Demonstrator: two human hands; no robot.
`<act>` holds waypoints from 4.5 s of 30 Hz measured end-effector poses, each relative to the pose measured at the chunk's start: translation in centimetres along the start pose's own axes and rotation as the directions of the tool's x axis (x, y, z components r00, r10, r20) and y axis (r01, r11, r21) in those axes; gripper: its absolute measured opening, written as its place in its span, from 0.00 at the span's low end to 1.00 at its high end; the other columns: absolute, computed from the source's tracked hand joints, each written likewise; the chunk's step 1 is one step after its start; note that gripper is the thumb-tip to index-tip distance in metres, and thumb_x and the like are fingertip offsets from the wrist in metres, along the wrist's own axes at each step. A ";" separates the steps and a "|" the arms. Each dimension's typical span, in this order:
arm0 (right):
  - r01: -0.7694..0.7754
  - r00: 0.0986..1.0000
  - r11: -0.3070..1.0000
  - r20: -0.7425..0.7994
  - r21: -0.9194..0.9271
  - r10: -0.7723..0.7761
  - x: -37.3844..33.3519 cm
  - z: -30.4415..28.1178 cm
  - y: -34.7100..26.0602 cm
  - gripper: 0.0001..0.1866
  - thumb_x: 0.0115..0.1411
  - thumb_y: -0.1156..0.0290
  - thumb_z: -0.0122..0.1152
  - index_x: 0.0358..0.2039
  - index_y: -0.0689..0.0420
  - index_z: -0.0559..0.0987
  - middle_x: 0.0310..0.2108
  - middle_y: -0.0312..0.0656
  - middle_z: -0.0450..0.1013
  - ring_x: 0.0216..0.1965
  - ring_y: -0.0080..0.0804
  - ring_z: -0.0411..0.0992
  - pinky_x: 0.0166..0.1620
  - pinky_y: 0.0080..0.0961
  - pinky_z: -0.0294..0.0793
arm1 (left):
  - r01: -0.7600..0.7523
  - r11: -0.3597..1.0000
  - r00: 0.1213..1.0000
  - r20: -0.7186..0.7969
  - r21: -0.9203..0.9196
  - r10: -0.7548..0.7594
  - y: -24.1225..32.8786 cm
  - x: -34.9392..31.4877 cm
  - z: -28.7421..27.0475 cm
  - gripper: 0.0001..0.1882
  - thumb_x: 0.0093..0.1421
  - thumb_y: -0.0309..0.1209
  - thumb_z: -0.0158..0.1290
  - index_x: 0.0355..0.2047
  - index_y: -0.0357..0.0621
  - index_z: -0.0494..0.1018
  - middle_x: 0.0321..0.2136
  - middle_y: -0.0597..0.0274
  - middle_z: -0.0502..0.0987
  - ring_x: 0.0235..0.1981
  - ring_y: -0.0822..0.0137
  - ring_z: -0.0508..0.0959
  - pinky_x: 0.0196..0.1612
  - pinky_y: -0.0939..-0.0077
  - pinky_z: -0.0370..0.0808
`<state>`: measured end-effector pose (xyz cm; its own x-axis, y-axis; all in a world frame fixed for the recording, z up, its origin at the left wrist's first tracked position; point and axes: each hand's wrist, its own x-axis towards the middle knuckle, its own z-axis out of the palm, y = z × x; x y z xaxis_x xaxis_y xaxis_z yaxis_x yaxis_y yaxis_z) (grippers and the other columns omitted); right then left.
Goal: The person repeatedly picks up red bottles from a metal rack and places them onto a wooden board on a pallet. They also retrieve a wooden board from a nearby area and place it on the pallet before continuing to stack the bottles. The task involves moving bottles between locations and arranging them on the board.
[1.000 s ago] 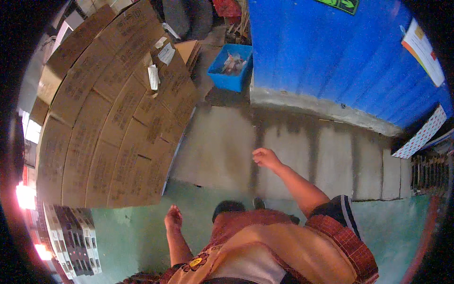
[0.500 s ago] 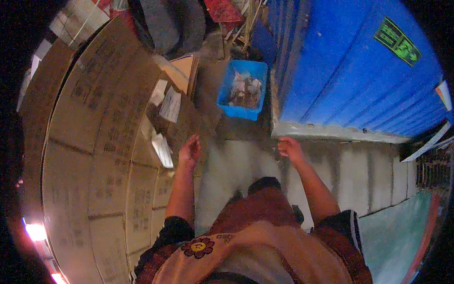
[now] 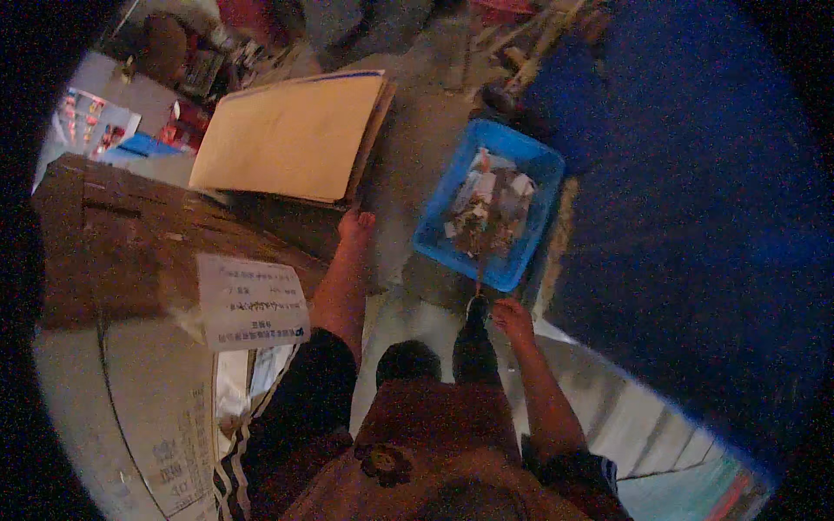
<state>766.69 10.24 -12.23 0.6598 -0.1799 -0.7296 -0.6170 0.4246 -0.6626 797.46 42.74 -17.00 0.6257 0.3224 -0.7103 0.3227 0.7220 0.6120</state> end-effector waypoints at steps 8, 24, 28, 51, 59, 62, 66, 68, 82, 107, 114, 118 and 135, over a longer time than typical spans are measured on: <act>-0.048 0.998 0.996 -0.043 -0.071 0.046 15.0 2.8 -0.6 0.16 0.61 0.66 0.58 0.48 0.55 0.76 0.36 0.37 0.74 0.37 0.27 0.73 0.40 0.27 0.73 | -0.052 0.965 0.967 -0.227 0.256 0.112 0.4 21.4 -2.0 0.13 0.63 0.40 0.49 0.38 0.43 0.68 0.25 0.57 0.70 0.22 0.61 0.71 0.25 0.61 0.73; -0.232 0.972 0.965 0.006 -0.124 0.235 26.6 6.2 2.1 0.18 0.58 0.66 0.62 0.48 0.57 0.75 0.36 0.39 0.74 0.37 0.29 0.74 0.39 0.28 0.74 | -0.222 0.912 0.955 -0.110 0.346 0.275 -0.5 37.7 -3.5 0.31 0.60 0.42 0.58 0.56 0.35 0.63 0.45 0.45 0.73 0.34 0.57 0.76 0.36 0.63 0.78; -0.199 0.979 0.972 0.009 -0.128 0.202 29.1 7.0 0.5 0.19 0.58 0.68 0.62 0.50 0.56 0.74 0.38 0.38 0.74 0.39 0.29 0.73 0.40 0.27 0.74 | -0.287 0.957 0.910 -0.299 0.045 0.287 2.1 33.0 0.6 0.27 0.60 0.41 0.57 0.52 0.33 0.67 0.43 0.47 0.75 0.32 0.58 0.76 0.36 0.62 0.77; 0.972 0.209 0.051 0.740 -0.230 -0.639 22.8 30.3 -30.9 0.21 0.54 0.74 0.62 0.50 0.51 0.78 0.48 0.45 0.76 0.50 0.40 0.74 0.54 0.32 0.70 | -0.840 0.463 0.529 0.234 0.284 0.816 12.1 -17.7 20.5 0.14 0.60 0.31 0.53 0.43 0.33 0.76 0.53 0.49 0.73 0.53 0.64 0.71 0.55 0.72 0.66; 0.888 0.448 0.401 0.228 -0.224 -0.864 13.3 24.0 -37.8 0.12 0.61 0.66 0.62 0.37 0.63 0.81 0.31 0.49 0.79 0.29 0.37 0.75 0.36 0.30 0.74 | -0.663 0.666 0.735 0.462 0.341 0.496 3.8 -20.0 15.9 0.23 0.64 0.41 0.51 0.54 0.38 0.72 0.55 0.56 0.72 0.59 0.64 0.68 0.63 0.69 0.60; 0.959 0.222 0.206 0.063 -0.195 -0.973 8.6 22.0 -39.2 0.14 0.62 0.64 0.62 0.34 0.65 0.80 0.28 0.44 0.78 0.28 0.26 0.71 0.35 0.29 0.72 | -0.548 0.691 0.833 0.388 0.472 0.395 -2.1 -17.6 10.5 0.26 0.65 0.45 0.50 0.56 0.40 0.70 0.54 0.57 0.73 0.56 0.62 0.70 0.60 0.69 0.63; 0.955 0.286 0.288 -0.035 -0.070 -0.958 2.4 19.3 -40.1 0.12 0.63 0.67 0.61 0.33 0.65 0.79 0.29 0.38 0.78 0.30 0.22 0.70 0.37 0.25 0.71 | -0.149 0.919 0.944 0.330 0.365 0.022 -9.6 -12.6 2.6 0.33 0.62 0.56 0.48 0.58 0.46 0.67 0.54 0.57 0.72 0.51 0.56 0.72 0.54 0.60 0.69; 0.947 0.319 0.321 -0.072 -0.012 -0.945 -0.9 18.1 -39.8 0.11 0.63 0.67 0.61 0.33 0.65 0.79 0.29 0.37 0.77 0.30 0.21 0.70 0.36 0.24 0.71 | -0.084 0.964 0.872 0.488 0.252 -0.051 -12.9 -11.4 -0.6 0.37 0.60 0.62 0.46 0.59 0.49 0.65 0.53 0.56 0.71 0.49 0.51 0.73 0.51 0.54 0.71; 0.869 0.359 0.447 -0.350 -0.213 -0.865 -24.2 7.4 -21.8 0.11 0.61 0.68 0.63 0.41 0.60 0.82 0.33 0.31 0.78 0.33 0.15 0.70 0.38 0.20 0.73 | 0.501 0.845 0.665 0.540 0.188 -0.515 -13.1 -12.6 -8.9 0.39 0.58 0.66 0.43 0.55 0.48 0.69 0.54 0.53 0.72 0.53 0.51 0.71 0.57 0.49 0.67; 0.428 -0.301 -0.001 -0.141 -0.904 -0.943 -52.5 -37.7 23.5 0.14 0.55 0.57 0.68 0.31 0.55 0.80 0.19 0.43 0.67 0.19 0.31 0.65 0.24 0.30 0.63 | -0.972 0.144 -0.224 0.914 -0.185 -0.339 -26.8 -40.5 -17.0 0.06 0.62 0.25 0.51 0.32 0.32 0.72 0.30 0.61 0.73 0.32 0.68 0.69 0.38 0.71 0.69; 0.384 -0.223 0.561 -0.663 -0.733 -0.714 -64.7 -60.1 25.9 0.20 0.58 0.50 0.64 0.38 0.53 0.82 0.24 0.38 0.75 0.25 0.23 0.70 0.32 0.26 0.71 | -0.892 0.336 -0.393 0.888 -0.304 -0.239 -47.5 -63.7 -16.3 0.06 0.61 0.26 0.52 0.31 0.34 0.72 0.26 0.65 0.71 0.29 0.72 0.66 0.34 0.77 0.66; 0.352 -0.396 0.585 -0.682 -0.731 -0.615 -69.3 -71.4 32.4 0.23 0.58 0.47 0.62 0.37 0.56 0.82 0.27 0.38 0.76 0.29 0.25 0.71 0.36 0.26 0.72 | -0.812 0.437 -0.508 0.836 -0.387 -0.205 -59.2 -73.9 -19.5 0.05 0.60 0.24 0.53 0.28 0.35 0.72 0.23 0.66 0.69 0.27 0.74 0.65 0.32 0.78 0.65; 0.750 0.470 0.513 -0.882 0.417 0.029 -84.6 -101.9 80.6 0.41 0.60 0.44 0.48 0.66 0.59 0.55 0.66 0.55 0.51 0.65 0.57 0.53 0.63 0.65 0.52 | -0.019 0.645 -0.988 -0.083 -0.764 -0.127 -110.4 -103.5 -30.8 0.07 0.61 0.33 0.56 0.29 0.44 0.79 0.23 0.59 0.78 0.23 0.61 0.76 0.26 0.68 0.72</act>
<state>617.38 -30.70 -21.13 -0.0861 -0.8551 -0.5113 0.3574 0.4526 -0.8170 675.19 -51.45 -21.76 -0.7184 -0.3599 0.5953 -0.3462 0.9272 0.1428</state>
